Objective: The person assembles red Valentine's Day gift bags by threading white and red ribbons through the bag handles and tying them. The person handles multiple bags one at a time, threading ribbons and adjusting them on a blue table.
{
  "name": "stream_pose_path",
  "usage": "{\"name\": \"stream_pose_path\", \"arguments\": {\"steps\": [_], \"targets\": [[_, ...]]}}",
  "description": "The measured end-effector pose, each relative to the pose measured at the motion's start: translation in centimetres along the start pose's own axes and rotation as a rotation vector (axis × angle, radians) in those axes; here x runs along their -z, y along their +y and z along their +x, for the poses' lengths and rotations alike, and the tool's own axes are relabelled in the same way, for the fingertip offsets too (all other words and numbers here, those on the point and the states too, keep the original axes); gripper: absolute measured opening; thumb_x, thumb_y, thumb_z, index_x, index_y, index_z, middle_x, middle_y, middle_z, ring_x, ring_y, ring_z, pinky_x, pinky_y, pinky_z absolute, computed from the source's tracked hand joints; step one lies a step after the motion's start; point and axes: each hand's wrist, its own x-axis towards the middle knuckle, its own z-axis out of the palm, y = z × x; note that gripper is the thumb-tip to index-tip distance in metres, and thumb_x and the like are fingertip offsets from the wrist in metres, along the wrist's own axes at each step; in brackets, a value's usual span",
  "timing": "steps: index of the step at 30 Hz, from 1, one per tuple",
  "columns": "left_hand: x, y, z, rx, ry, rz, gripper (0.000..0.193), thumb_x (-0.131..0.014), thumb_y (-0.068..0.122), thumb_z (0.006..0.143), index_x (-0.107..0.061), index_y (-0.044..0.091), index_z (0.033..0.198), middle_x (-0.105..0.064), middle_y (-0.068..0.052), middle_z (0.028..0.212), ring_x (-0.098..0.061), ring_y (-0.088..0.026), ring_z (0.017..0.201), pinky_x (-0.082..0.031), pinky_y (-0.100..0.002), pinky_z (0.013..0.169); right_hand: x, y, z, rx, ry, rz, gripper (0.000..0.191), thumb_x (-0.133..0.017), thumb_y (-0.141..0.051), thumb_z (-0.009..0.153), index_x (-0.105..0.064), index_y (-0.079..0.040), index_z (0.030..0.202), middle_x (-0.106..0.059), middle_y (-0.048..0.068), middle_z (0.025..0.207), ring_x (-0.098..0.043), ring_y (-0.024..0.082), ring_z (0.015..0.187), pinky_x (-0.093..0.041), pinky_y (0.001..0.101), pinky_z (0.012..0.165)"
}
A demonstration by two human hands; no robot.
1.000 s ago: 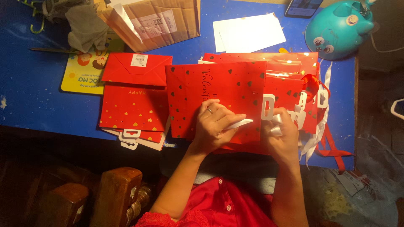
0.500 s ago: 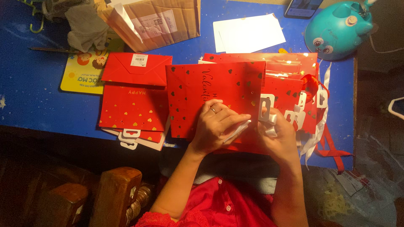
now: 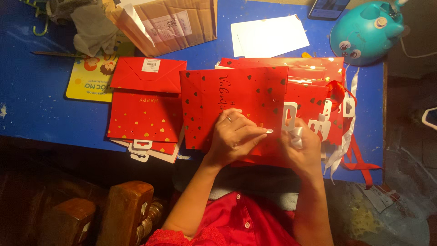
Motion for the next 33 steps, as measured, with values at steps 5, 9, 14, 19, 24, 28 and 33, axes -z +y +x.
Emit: {"name": "stream_pose_path", "arguments": {"steps": [5,9,14,19,24,28,33], "targets": [[0.13,0.05,0.18,0.020,-0.012,-0.018,0.016,-0.087,0.017,0.086,-0.073,0.017,0.095,-0.068,0.004,0.084,-0.065,-0.017,0.084,-0.050,-0.041,0.096,-0.15,0.50,-0.01,-0.019,0.058,0.062,0.014,-0.064,-0.016,0.105,-0.062,-0.003,0.109,-0.065,0.000,0.082,-0.057,0.005,0.073,-0.046,0.0232,0.063],[0.17,0.21,0.30,0.032,-0.004,-0.023,0.016,-0.087,0.017,0.086,-0.074,0.017,0.096,-0.068,0.004,0.084,-0.065,-0.017,0.084,-0.050,-0.041,0.095,-0.12,0.25,0.03,0.052,0.080,0.115,0.013,-0.061,-0.014,0.107,-0.060,-0.003,0.114,-0.067,0.001,0.096,-0.062,0.005,0.085,-0.051,0.0235,0.073],[0.17,0.20,0.33,0.035,-0.002,-0.022,0.016,-0.086,0.017,0.086,-0.074,0.018,0.095,-0.068,0.003,0.084,-0.064,-0.018,0.084,-0.050,-0.041,0.095,0.34,0.08,0.32,0.034,-0.099,0.114,0.024,-0.067,-0.009,0.095,-0.063,-0.004,0.118,-0.068,-0.001,0.102,-0.062,0.004,0.095,-0.051,0.0238,0.081],[0.11,0.13,0.33,0.016,-0.002,-0.017,0.016,-0.086,0.016,0.086,-0.073,0.018,0.095,-0.068,0.003,0.084,-0.065,-0.018,0.084,-0.050,-0.042,0.096,0.34,0.52,0.17,-0.028,-0.104,0.128,0.015,-0.066,-0.006,0.097,-0.070,-0.005,0.111,-0.065,-0.003,0.090,-0.054,0.003,0.082,-0.045,0.0224,0.072],[0.08,0.13,0.24,0.031,-0.006,-0.021,0.016,-0.086,0.016,0.085,-0.073,0.017,0.095,-0.068,0.003,0.083,-0.065,-0.018,0.084,-0.051,-0.042,0.095,-0.23,0.64,-0.17,-0.035,0.024,0.015,0.011,-0.062,-0.007,0.099,-0.065,-0.005,0.108,-0.062,-0.003,0.079,-0.055,0.003,0.072,-0.045,0.0221,0.063],[0.06,0.14,0.21,0.039,-0.003,-0.022,0.016,-0.086,0.016,0.086,-0.073,0.017,0.095,-0.068,0.003,0.083,-0.065,-0.018,0.083,-0.051,-0.041,0.096,-0.43,0.25,-0.23,-0.030,0.093,0.053,0.008,-0.059,-0.011,0.102,-0.059,-0.005,0.107,-0.060,-0.001,0.076,-0.055,0.004,0.068,-0.045,0.0230,0.059],[0.07,0.07,0.19,0.035,-0.003,-0.019,0.016,-0.086,0.016,0.087,-0.074,0.017,0.097,-0.068,0.003,0.084,-0.065,-0.018,0.084,-0.051,-0.041,0.095,-0.24,-0.28,-0.03,0.036,0.075,0.070,0.011,-0.062,-0.014,0.103,-0.059,-0.005,0.109,-0.065,-0.001,0.085,-0.060,0.004,0.075,-0.048,0.0224,0.065]]}}
